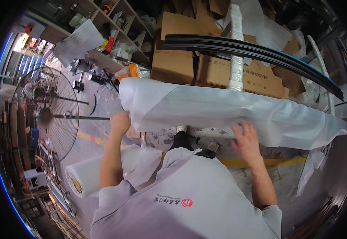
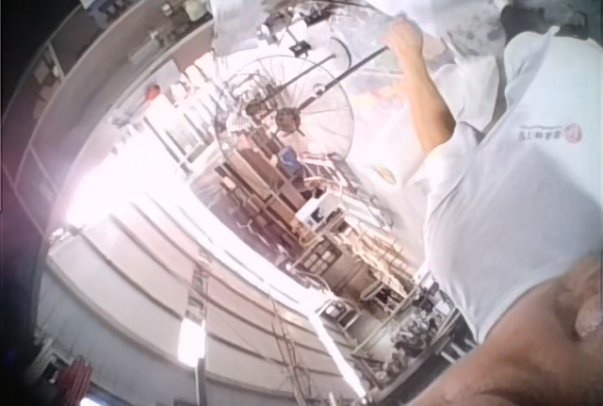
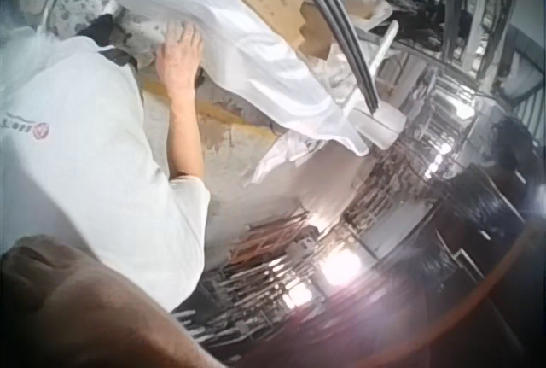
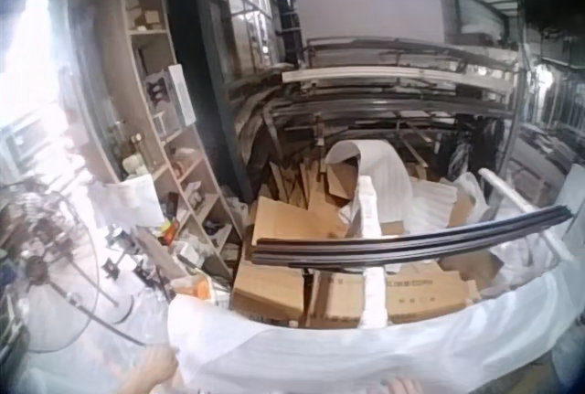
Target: The person picks up small metal components and places them into a plastic bag, then wraps a long metal frame in protective plastic sheeting and secures the wrapping with adhesive tape.
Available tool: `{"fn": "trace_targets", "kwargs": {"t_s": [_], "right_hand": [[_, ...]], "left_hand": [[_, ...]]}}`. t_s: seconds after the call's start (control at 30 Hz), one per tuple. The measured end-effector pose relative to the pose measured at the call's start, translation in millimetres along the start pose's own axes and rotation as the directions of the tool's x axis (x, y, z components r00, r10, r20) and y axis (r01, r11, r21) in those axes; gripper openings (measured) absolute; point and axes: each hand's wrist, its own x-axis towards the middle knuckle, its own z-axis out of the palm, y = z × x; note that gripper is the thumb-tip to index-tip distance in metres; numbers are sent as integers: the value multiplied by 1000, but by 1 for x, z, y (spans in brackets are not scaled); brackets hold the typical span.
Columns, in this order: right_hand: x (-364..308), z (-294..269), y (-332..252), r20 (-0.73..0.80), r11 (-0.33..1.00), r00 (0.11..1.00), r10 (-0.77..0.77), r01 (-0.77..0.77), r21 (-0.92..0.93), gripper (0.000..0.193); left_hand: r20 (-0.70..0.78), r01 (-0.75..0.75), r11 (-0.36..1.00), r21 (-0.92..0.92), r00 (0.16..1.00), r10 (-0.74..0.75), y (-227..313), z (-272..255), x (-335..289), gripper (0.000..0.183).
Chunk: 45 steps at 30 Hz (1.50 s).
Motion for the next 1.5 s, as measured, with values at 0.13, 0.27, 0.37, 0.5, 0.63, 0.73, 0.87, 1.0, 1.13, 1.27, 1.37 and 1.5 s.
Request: {"fn": "trace_targets", "kwargs": {"t_s": [0.13, 0.27, 0.37, 0.5, 0.63, 0.73, 0.87, 1.0, 1.13, 1.27, 1.37, 1.5], "right_hand": [[52, 30, -56, 50, 999, 998, 46, -45, -20, 86], [71, 73, -76, -28, 986, 991, 129, -131, -104, 80], [74, 88, -80, -138, 974, 981, 137, -159, -162, 60], [85, 104, -76, -177, 971, 974, 142, -171, -166, 34], [96, 110, -89, -204, 950, 952, 228, -264, -169, 27], [99, 116, -91, -240, 934, 930, 280, -321, -155, 28], [105, 114, -106, -261, 922, 904, 338, -374, -102, 30], [98, 133, -111, -297, 894, 851, 433, -447, 24, 21], [62, 172, -110, -15, 326, 412, 911, -699, 636, 23], [43, 191, -110, 569, -503, 39, 821, -421, 755, 33], [63, 193, -103, 539, -542, 137, 831, -22, 840, 42], [38, 203, -61, 547, -548, 80, 833, 249, 798, 38]], "left_hand": [[-645, -439, 868, -230, 737, 202, 77, -66, 26, 40], [-349, -495, 863, -100, 830, 436, 118, -64, 70, 39], [-334, -583, 806, -101, 783, 524, 106, -36, 99, 30], [-631, -700, 581, -415, 682, 371, 63, 0, 130, 18], [-150, -128, 161, -979, 980, -131, -78, 50, 175, 24], [334, 192, -510, -838, 921, -202, -130, 43, 166, 32], [530, 324, -612, -722, 827, -187, -239, 197, 163, 36], [726, 250, -740, -624, 536, -431, -251, 331, 123, 30], [349, 677, 301, -672, 648, -677, -268, 362, 117, 32], [-65, 430, 655, -621, 805, -590, -211, 211, 173, 40], [-492, -168, 627, -761, 779, -388, -179, 138, 189, 38], [-528, -434, 412, -802, 836, -147, -54, 9, 141, 33]]}}
